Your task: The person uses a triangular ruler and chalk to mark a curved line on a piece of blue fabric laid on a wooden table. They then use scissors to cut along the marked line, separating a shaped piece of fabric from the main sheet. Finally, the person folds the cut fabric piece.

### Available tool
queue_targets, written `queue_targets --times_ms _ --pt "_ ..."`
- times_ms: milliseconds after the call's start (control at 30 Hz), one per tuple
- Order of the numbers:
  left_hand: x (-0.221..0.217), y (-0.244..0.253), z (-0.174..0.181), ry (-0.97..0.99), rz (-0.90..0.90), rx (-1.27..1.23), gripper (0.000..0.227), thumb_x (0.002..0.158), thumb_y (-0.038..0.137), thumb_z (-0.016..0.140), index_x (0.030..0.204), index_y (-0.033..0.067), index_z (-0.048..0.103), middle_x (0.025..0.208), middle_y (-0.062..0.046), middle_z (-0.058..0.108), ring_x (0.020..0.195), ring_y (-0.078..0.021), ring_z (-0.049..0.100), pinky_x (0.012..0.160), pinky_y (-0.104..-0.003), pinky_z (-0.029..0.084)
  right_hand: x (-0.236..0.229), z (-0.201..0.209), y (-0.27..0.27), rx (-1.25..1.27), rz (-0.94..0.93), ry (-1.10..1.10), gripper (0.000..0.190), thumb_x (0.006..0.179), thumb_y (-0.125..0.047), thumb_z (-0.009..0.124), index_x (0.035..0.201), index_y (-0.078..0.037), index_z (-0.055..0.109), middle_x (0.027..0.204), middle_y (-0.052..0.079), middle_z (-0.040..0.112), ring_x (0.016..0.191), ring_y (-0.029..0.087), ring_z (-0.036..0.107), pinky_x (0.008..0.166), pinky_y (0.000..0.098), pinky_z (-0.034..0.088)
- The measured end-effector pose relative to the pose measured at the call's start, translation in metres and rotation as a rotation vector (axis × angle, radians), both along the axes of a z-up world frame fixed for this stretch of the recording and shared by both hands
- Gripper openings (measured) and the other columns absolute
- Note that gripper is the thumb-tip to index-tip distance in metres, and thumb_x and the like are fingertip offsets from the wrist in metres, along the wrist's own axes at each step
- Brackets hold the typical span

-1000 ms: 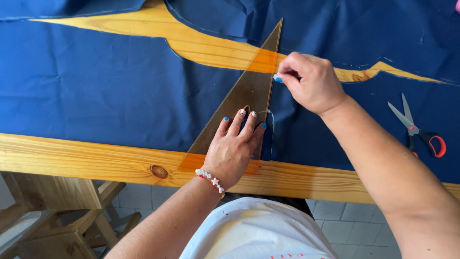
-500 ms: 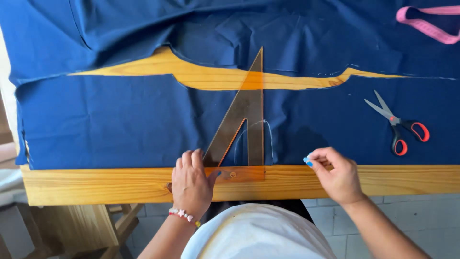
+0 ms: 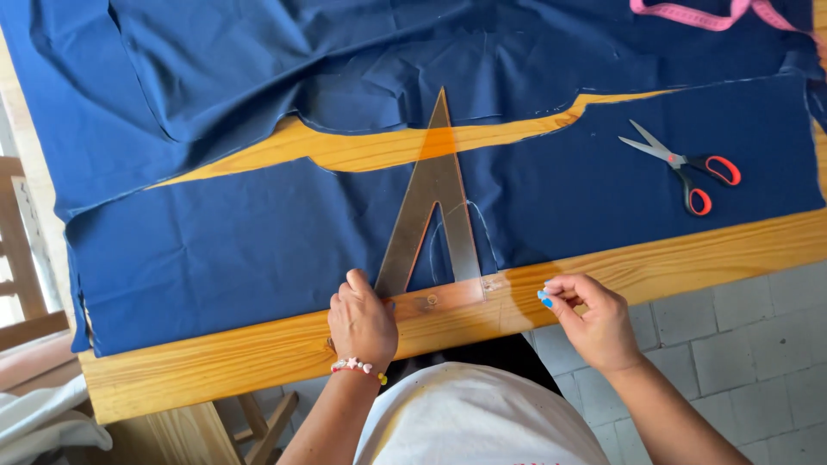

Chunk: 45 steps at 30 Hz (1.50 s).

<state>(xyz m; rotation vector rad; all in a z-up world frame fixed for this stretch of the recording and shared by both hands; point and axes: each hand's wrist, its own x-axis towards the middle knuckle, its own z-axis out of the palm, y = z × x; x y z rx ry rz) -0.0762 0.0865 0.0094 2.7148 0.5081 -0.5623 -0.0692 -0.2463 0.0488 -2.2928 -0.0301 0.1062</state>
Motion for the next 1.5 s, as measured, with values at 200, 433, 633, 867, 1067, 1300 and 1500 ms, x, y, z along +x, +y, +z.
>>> queue_targets --times_ms 200,433,633,867,1067,1300,1500 --pt "0.005 -0.008 0.012 -0.048 -0.098 0.149 0.065 0.071 0.045 0.087 0.116 0.0141 0.051 0.108 -0.012 0.064 0.099 -0.0353 0.065 0.079 -0.048 0.056 -0.034 0.008 -0.019 0.033 -0.189 0.051 0.015 0.084 -0.008 0.077 0.099 -0.01 0.075 0.093 0.0 0.08 0.078 0.01 0.075 0.077 0.0229 0.06" --pt "-0.007 -0.004 -0.035 -0.052 0.011 0.17 0.076 0.067 0.051 0.087 0.123 0.0148 0.051 0.102 -0.014 0.071 0.093 -0.0399 0.072 0.079 -0.053 0.058 -0.025 0.003 -0.106 -0.043 -0.337 0.017 0.011 0.084 -0.01 0.075 0.095 -0.012 0.075 0.092 -0.001 0.079 0.075 0.01 0.075 0.072 0.0234 0.058" --pt "-0.014 0.033 -0.128 -0.405 0.314 0.166 0.07 0.046 0.032 0.083 0.108 0.0128 0.058 0.069 -0.012 0.066 0.071 -0.048 0.064 0.069 -0.053 0.05 0.035 -0.001 -0.261 0.009 -0.707 0.24 0.023 0.088 -0.001 0.075 0.11 -0.006 0.071 0.107 0.008 0.076 0.095 0.019 0.072 0.087 0.0271 0.061" --pt "-0.01 -0.015 -0.147 -0.199 0.378 0.106 0.089 0.048 0.031 0.094 0.124 0.0077 0.055 0.089 -0.019 0.071 0.077 -0.0384 0.069 0.073 -0.046 0.055 0.127 -0.13 -0.511 -0.082 -0.774 -0.215 0.021 0.088 0.001 0.076 0.105 -0.013 0.075 0.095 0.007 0.074 0.085 0.017 0.07 0.08 0.028 0.057" --pt "-0.035 -0.034 -0.093 -0.18 0.346 0.354 0.122 0.042 0.059 0.09 0.15 0.0129 0.055 0.118 -0.026 0.071 0.104 -0.0434 0.069 0.09 -0.05 0.054 0.149 -0.127 -0.538 -0.184 -0.638 -0.191 0.025 0.09 -0.007 0.081 0.112 -0.016 0.077 0.1 0.003 0.074 0.093 0.019 0.069 0.085 0.0299 0.055" --pt "-0.001 -0.055 -0.01 0.183 0.468 0.282 0.096 0.058 0.062 0.094 0.132 0.0191 0.05 0.127 -0.018 0.065 0.121 -0.0389 0.062 0.099 -0.047 0.052 0.132 -0.06 -0.41 -0.271 -0.089 -0.412 0.025 0.098 0.0 0.075 0.124 -0.002 0.074 0.127 0.018 0.071 0.118 0.032 0.064 0.083 0.0397 0.054" --pt "0.007 -0.044 0.003 0.217 0.52 0.132 0.11 0.053 0.05 0.101 0.143 0.0256 0.041 0.137 -0.014 0.059 0.13 -0.0386 0.054 0.103 -0.053 0.047 0.118 -0.026 -0.22 0.001 0.415 -0.046 0.027 0.085 -0.007 0.069 0.109 -0.016 0.079 0.111 0.001 0.077 0.108 0.017 0.07 0.102 0.0313 0.051"
